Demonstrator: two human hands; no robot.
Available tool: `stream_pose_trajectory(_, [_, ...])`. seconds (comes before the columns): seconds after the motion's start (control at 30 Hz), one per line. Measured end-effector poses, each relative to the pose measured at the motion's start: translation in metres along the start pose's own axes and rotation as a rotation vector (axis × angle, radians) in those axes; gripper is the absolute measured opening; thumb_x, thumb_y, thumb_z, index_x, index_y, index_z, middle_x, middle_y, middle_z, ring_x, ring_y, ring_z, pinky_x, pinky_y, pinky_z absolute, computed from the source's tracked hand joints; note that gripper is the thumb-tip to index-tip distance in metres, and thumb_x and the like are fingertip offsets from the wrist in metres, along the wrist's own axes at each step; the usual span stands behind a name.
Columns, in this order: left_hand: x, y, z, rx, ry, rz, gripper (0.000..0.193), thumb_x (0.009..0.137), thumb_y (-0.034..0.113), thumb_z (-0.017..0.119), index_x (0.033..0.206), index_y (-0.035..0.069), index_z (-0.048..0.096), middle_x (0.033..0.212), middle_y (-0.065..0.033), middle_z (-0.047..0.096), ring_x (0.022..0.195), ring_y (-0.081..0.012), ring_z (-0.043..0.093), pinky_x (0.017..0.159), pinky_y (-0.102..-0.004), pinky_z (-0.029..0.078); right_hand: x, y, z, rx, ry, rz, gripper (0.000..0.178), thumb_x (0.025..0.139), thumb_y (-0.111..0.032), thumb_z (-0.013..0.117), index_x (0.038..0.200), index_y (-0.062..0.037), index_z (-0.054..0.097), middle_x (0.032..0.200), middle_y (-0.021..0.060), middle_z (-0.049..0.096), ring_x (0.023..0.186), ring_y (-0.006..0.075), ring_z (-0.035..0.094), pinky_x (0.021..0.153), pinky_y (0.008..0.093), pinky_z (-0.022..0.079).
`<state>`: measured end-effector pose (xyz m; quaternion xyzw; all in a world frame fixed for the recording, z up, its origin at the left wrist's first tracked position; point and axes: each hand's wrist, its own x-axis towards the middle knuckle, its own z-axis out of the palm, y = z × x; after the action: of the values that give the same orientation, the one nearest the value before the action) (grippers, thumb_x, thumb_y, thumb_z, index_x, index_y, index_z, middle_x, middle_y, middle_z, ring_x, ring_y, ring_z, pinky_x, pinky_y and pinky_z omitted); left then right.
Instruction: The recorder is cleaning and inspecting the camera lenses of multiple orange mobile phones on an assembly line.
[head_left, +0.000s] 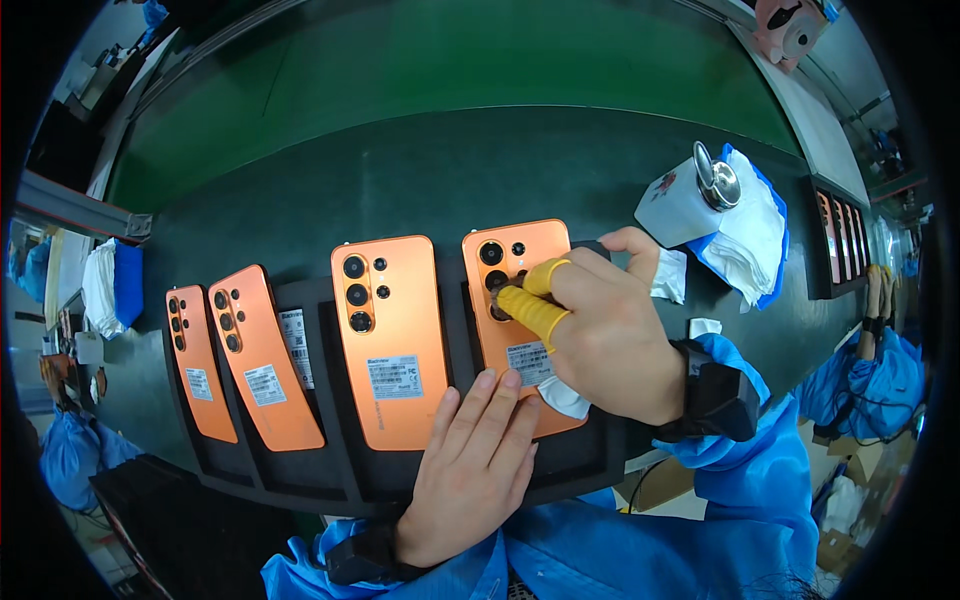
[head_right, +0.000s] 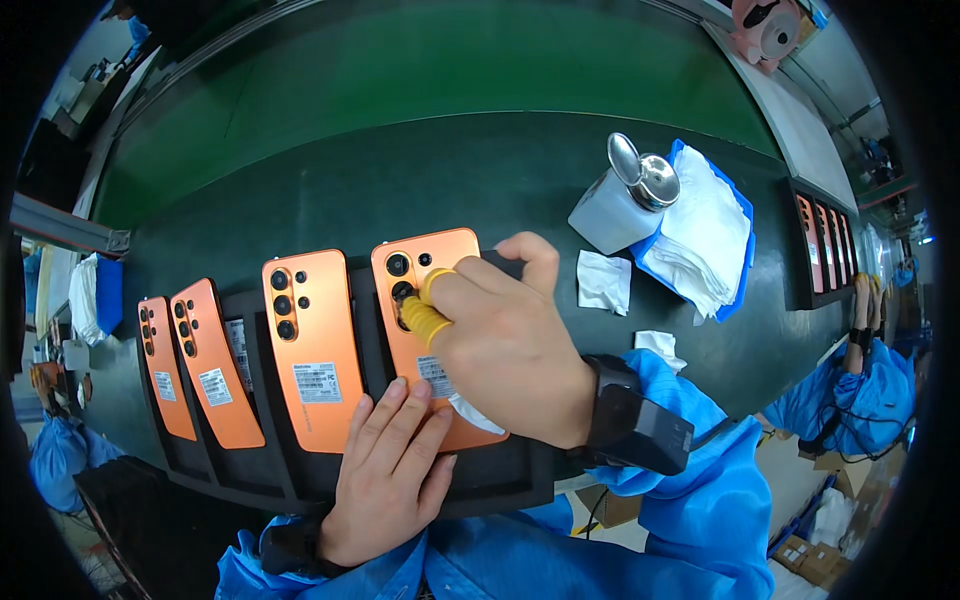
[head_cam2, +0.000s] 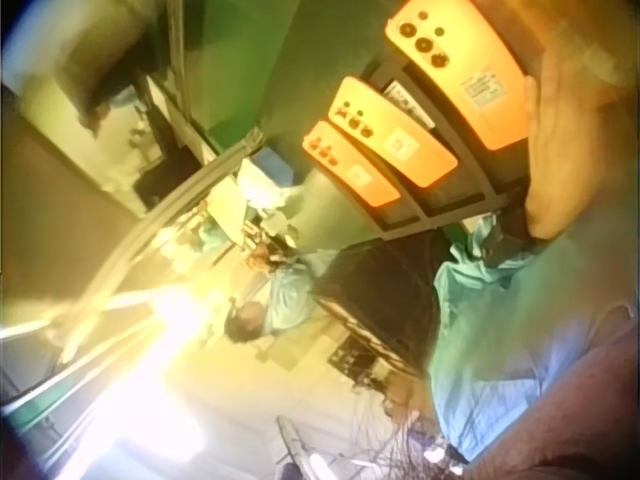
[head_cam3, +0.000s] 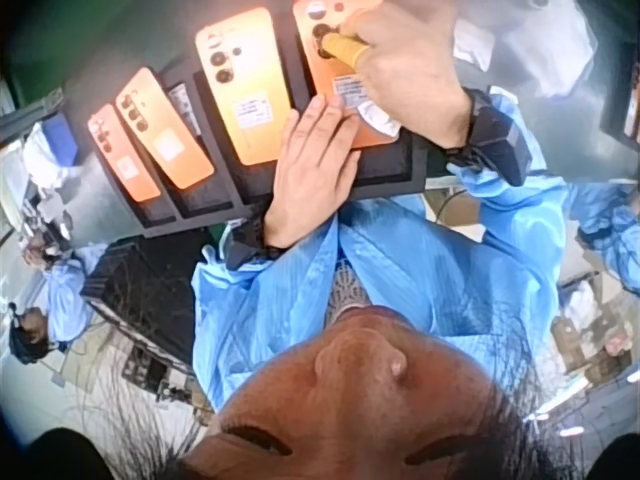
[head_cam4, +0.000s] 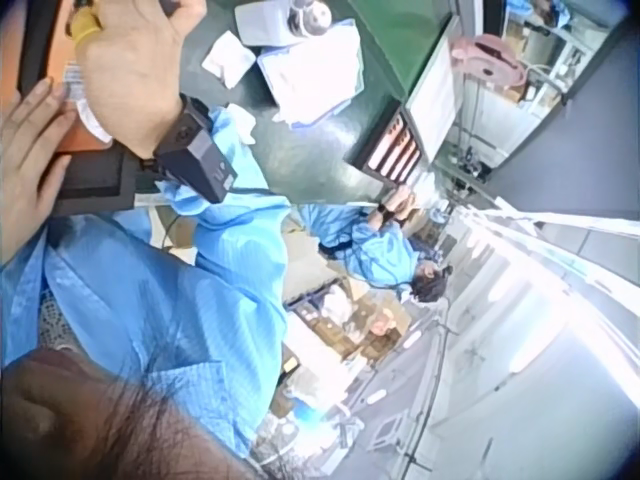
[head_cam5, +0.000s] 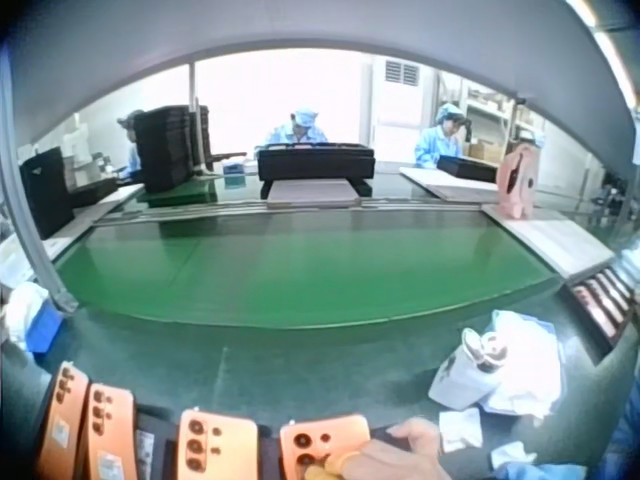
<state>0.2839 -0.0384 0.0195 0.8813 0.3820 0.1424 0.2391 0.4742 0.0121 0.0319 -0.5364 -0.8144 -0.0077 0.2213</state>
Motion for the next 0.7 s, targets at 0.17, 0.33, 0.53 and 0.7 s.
stream_pose_trajectory(0.17, [0.000,0.001,-0.001,0.003,0.006,-0.004,0.047,0.078,0.013,0.068,0.124,0.005,0.060,0.138,-0.0162,0.050,0.132,-0.0332,0.042,0.110,-0.0482,0.028,0.002,0.000,-0.003,-0.003,-0.003,-0.029,0.022,0.069,-0.005,0.069,0.091,-0.0078,0.075,0.084,-0.0026,0.060,0.082,0.0139,0.056,0.093,0.0464,0.027])
stream_pose_trajectory(0.33, [-0.001,0.001,-0.001,0.024,0.005,-0.006,0.047,0.078,0.013,0.068,0.123,0.005,0.060,0.138,-0.0162,0.050,0.132,-0.0335,0.042,0.110,-0.0482,0.028,-0.001,0.009,-0.012,-0.071,-0.017,-0.018,0.022,0.069,-0.005,0.069,0.090,-0.0089,0.075,0.084,-0.0024,0.060,0.080,0.0140,0.056,0.093,0.0463,0.027])
stream_pose_trajectory(0.53, [0.000,0.002,0.000,0.047,-0.005,-0.008,0.047,0.077,0.013,0.070,0.123,0.005,0.060,0.137,-0.0162,0.050,0.131,-0.0340,0.043,0.110,-0.0488,0.028,0.002,0.009,-0.001,0.043,0.076,-0.084,0.021,0.071,-0.006,0.067,0.090,-0.0107,0.075,0.081,-0.0028,0.058,0.079,0.0129,0.055,0.093,0.0455,0.027])
stream_pose_trajectory(0.7, [0.001,0.004,-0.002,0.056,0.001,-0.014,0.048,0.077,0.014,0.070,0.123,0.005,0.060,0.138,-0.0160,0.050,0.132,-0.0338,0.042,0.110,-0.0489,0.029,0.002,0.013,-0.003,0.001,0.016,-0.082,0.023,0.071,-0.006,0.066,0.091,-0.0118,0.074,0.084,-0.0034,0.059,0.078,0.0121,0.056,0.094,0.0451,0.027])
